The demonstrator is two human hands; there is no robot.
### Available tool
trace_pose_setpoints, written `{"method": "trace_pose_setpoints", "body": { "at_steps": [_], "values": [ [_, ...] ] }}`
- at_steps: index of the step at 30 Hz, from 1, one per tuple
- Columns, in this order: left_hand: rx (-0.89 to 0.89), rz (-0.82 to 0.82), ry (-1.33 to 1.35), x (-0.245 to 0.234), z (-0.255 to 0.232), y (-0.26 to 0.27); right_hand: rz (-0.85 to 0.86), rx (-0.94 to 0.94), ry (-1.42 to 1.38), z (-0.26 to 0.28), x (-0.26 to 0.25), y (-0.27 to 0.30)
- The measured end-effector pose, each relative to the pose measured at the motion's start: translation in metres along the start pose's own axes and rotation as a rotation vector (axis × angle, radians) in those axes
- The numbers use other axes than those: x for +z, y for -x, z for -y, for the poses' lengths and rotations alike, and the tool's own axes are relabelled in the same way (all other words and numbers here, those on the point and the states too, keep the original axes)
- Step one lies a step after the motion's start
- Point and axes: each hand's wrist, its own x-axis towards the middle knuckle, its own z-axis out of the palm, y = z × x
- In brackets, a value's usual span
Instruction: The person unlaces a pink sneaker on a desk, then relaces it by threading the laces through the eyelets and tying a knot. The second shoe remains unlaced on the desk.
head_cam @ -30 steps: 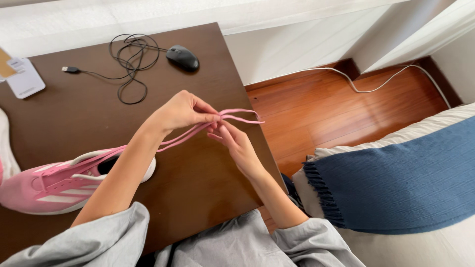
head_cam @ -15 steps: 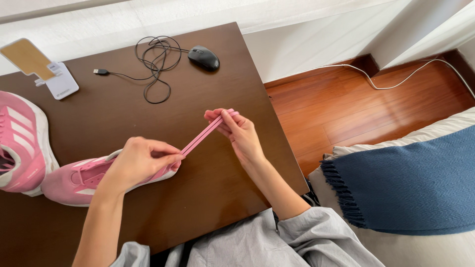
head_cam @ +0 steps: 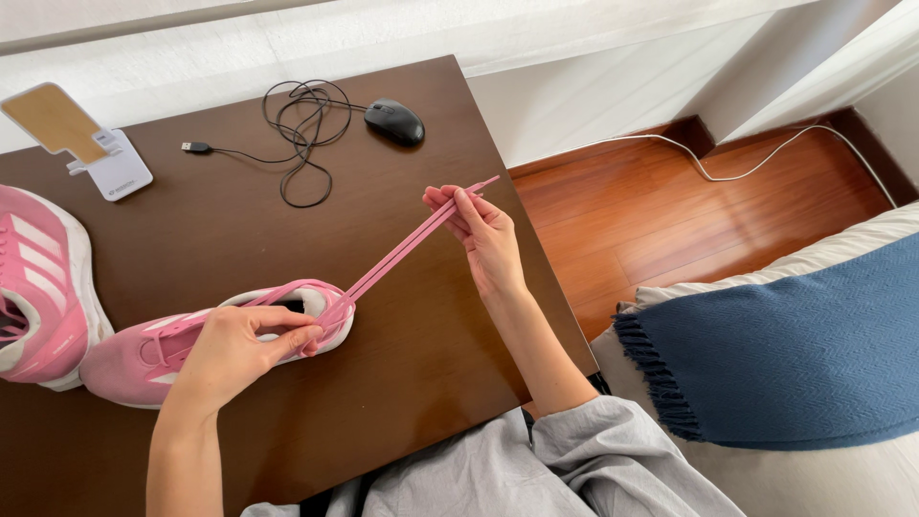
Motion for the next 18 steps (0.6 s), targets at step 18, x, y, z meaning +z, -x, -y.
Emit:
{"method": "trace_pose_setpoints", "body": {
  "at_steps": [18],
  "values": [
    [0.249, 0.059, 0.126, 0.004, -0.016, 0.003, -0.216, -0.148, 0.122, 0.020, -0.036, -0.019]
  ]
}}
